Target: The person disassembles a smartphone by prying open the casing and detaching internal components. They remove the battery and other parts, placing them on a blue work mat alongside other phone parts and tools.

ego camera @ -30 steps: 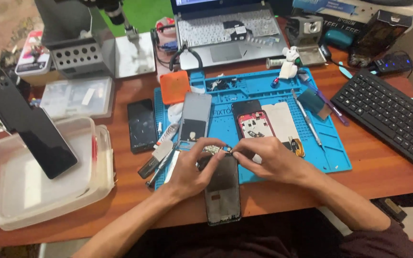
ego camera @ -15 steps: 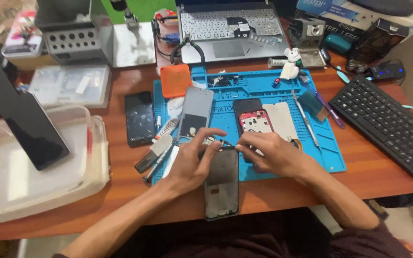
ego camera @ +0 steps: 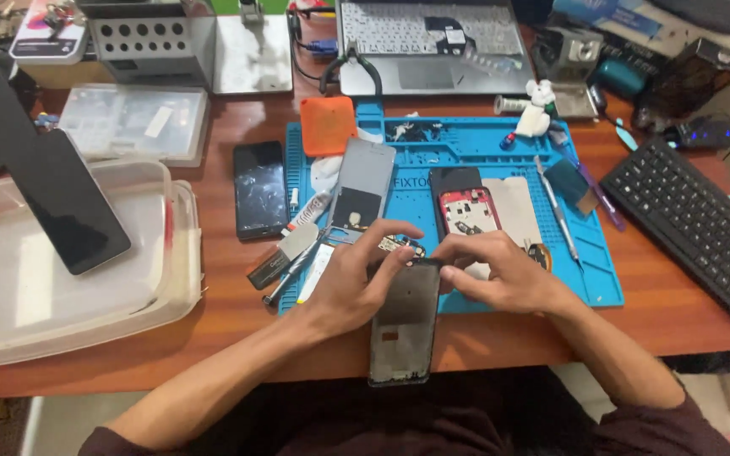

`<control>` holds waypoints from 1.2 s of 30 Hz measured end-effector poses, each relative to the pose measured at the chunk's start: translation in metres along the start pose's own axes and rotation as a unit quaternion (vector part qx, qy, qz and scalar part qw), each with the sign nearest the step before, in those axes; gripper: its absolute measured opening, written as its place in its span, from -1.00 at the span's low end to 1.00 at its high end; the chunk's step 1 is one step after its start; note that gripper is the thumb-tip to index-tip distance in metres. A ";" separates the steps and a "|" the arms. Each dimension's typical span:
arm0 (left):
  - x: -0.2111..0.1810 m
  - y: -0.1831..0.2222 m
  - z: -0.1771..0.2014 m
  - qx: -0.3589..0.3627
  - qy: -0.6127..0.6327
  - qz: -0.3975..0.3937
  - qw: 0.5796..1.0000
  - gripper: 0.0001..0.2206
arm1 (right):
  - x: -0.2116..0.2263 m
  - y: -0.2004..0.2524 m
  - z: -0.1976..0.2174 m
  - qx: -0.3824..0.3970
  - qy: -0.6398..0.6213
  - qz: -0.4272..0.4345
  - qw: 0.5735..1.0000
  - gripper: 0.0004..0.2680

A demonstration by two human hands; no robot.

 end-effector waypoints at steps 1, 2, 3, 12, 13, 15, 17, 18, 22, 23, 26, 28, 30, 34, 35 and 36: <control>-0.001 0.000 -0.001 0.005 0.002 0.002 1.000 -0.79 | -0.007 0.001 -0.002 -0.004 -0.003 -0.004 1.000 -0.88; -0.002 0.000 -0.002 0.006 -0.003 0.001 1.000 -0.78 | -0.011 0.002 -0.003 -0.012 0.010 0.007 1.000 -0.87; -0.004 -0.001 -0.002 0.006 -0.009 -0.002 1.000 -0.78 | -0.016 0.002 -0.004 -0.020 0.024 0.020 0.999 -0.86; -0.007 -0.001 -0.004 0.008 -0.009 0.009 1.000 -0.77 | -0.011 0.003 -0.002 -0.063 0.081 0.063 0.993 -0.85; -0.008 -0.001 -0.004 0.009 -0.009 0.010 1.000 -0.77 | -0.011 0.003 -0.003 -0.064 0.080 0.062 0.993 -0.85; -0.009 -0.002 -0.003 0.015 0.007 0.025 1.000 -0.77 | -0.011 0.003 -0.005 -0.062 0.066 0.052 0.995 -0.83; -0.007 -0.002 -0.003 0.010 0.005 0.020 1.000 -0.77 | -0.003 0.000 -0.003 -0.059 0.052 0.052 0.996 -0.80; -0.007 -0.001 -0.003 0.005 0.002 0.015 1.000 -0.77 | 0.001 -0.001 -0.002 -0.056 0.038 0.052 0.996 -0.77; -0.004 -0.001 -0.001 0.003 0.001 0.017 1.000 -0.77 | -0.009 0.001 -0.003 -0.060 0.030 0.052 0.996 -0.74; -0.006 -0.001 0.000 0.002 0.004 0.020 1.000 -0.77 | -0.008 0.001 -0.003 -0.058 0.020 0.051 0.997 -0.73; -0.005 -0.001 0.002 0.000 0.010 0.026 1.000 -0.77 | -0.004 0.002 0.001 -0.051 0.008 0.046 0.998 -0.72; -0.003 -0.001 0.003 -0.003 0.014 0.028 1.000 -0.77 | -0.001 0.002 0.002 -0.044 0.007 0.044 0.998 -0.72; -0.001 -0.001 0.003 -0.003 0.020 0.024 1.000 -0.77 | -0.002 0.003 0.000 -0.038 -0.006 0.023 0.999 -0.79; -0.008 0.000 0.002 -0.006 0.011 0.020 1.000 -0.77 | -0.005 0.004 -0.006 -0.057 0.003 0.023 0.998 -0.88; -0.006 0.002 0.001 -0.005 0.011 0.015 1.000 -0.78 | -0.009 0.005 -0.008 -0.074 0.017 0.027 0.997 -0.90; -0.004 0.003 0.001 -0.005 0.010 0.010 1.000 -0.78 | -0.013 0.006 -0.009 -0.090 0.032 0.031 0.995 -0.91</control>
Point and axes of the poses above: each hand's wrist, its own y-axis away from the middle knuckle, its own z-axis out of the back of the hand, x = y × z, the point moved 5 cm from there along -y, towards the middle knuckle, and after that the axes turned 3 degrees about -z, right-handed, at the moved point
